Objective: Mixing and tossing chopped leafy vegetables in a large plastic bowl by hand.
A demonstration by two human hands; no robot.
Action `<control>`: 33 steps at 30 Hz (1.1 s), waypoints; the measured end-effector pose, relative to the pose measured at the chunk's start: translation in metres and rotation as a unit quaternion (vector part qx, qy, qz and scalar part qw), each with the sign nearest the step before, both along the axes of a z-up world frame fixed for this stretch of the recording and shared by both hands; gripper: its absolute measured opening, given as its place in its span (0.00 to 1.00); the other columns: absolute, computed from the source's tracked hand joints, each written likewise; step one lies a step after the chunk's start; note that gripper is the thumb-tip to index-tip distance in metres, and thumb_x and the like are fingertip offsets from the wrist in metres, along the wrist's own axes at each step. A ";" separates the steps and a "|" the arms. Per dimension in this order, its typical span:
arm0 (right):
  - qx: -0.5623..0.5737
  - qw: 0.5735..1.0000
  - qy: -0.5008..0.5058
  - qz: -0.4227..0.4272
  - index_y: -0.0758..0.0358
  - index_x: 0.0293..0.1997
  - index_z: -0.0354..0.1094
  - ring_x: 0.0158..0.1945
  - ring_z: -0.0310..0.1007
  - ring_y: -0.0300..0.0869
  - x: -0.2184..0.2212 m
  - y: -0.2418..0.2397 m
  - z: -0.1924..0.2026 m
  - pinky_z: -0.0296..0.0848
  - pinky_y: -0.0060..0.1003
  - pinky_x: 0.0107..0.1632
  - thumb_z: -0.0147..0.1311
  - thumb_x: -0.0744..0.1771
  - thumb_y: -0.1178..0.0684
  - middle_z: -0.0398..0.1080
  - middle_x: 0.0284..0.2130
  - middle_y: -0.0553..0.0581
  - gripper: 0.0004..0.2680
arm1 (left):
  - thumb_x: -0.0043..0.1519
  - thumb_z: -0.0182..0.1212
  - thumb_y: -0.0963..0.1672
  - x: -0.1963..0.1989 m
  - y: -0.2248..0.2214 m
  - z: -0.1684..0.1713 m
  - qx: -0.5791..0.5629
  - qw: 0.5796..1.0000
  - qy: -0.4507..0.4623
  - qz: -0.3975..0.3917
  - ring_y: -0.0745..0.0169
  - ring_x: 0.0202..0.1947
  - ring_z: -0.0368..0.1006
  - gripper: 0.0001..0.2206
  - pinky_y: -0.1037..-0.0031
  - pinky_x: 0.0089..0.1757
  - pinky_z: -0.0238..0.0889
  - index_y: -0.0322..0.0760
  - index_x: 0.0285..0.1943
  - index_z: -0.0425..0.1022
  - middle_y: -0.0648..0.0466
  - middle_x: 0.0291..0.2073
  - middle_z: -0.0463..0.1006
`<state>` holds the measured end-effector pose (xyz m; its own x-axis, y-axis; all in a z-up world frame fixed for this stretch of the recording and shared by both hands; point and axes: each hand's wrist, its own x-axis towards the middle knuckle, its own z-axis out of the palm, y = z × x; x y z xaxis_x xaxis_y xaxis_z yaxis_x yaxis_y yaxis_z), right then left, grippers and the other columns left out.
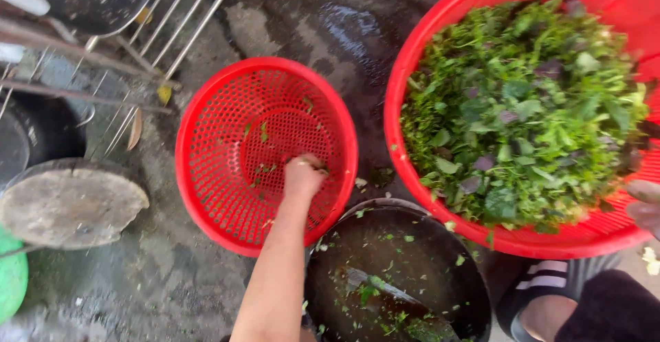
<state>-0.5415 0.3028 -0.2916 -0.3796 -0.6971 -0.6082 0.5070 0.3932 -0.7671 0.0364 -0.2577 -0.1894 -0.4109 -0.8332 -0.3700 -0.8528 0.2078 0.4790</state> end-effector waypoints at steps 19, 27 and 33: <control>0.139 0.430 0.547 0.705 0.31 0.61 0.51 0.70 0.29 0.53 0.193 -0.324 0.335 0.45 0.71 0.62 0.64 0.58 0.54 0.30 0.68 0.50 0.29 | 0.52 0.63 0.46 -0.250 0.100 0.251 0.191 0.972 0.126 -0.059 0.55 0.58 0.63 0.20 0.66 0.55 0.63 0.47 0.54 0.67 0.56 0.57 0.66; 0.076 0.569 0.715 0.399 0.49 0.47 0.69 0.55 0.60 0.55 0.109 -0.292 0.317 0.71 0.52 0.48 0.58 0.55 0.62 0.62 0.53 0.58 0.18 | 0.52 0.64 0.46 -0.242 0.149 0.273 0.208 0.969 -0.072 -0.115 0.60 0.51 0.69 0.08 0.67 0.59 0.56 0.43 0.37 0.77 0.55 0.43 0.76; 0.073 0.609 0.738 0.280 0.45 0.55 0.63 0.56 0.53 0.56 0.097 -0.277 0.308 0.63 0.60 0.45 0.62 0.50 0.45 0.55 0.57 0.58 0.28 | 0.49 0.65 0.50 -0.227 0.198 0.210 0.144 0.886 -0.085 -0.433 0.52 0.54 0.62 0.17 0.59 0.57 0.53 0.49 0.46 0.73 0.53 0.48 0.71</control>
<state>-0.4441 0.0257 0.0161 -0.3159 -0.9481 0.0373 -0.9383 0.3063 -0.1606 -0.1908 -0.0600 0.0208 -0.7680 -0.0944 -0.6334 -0.4983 0.7094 0.4984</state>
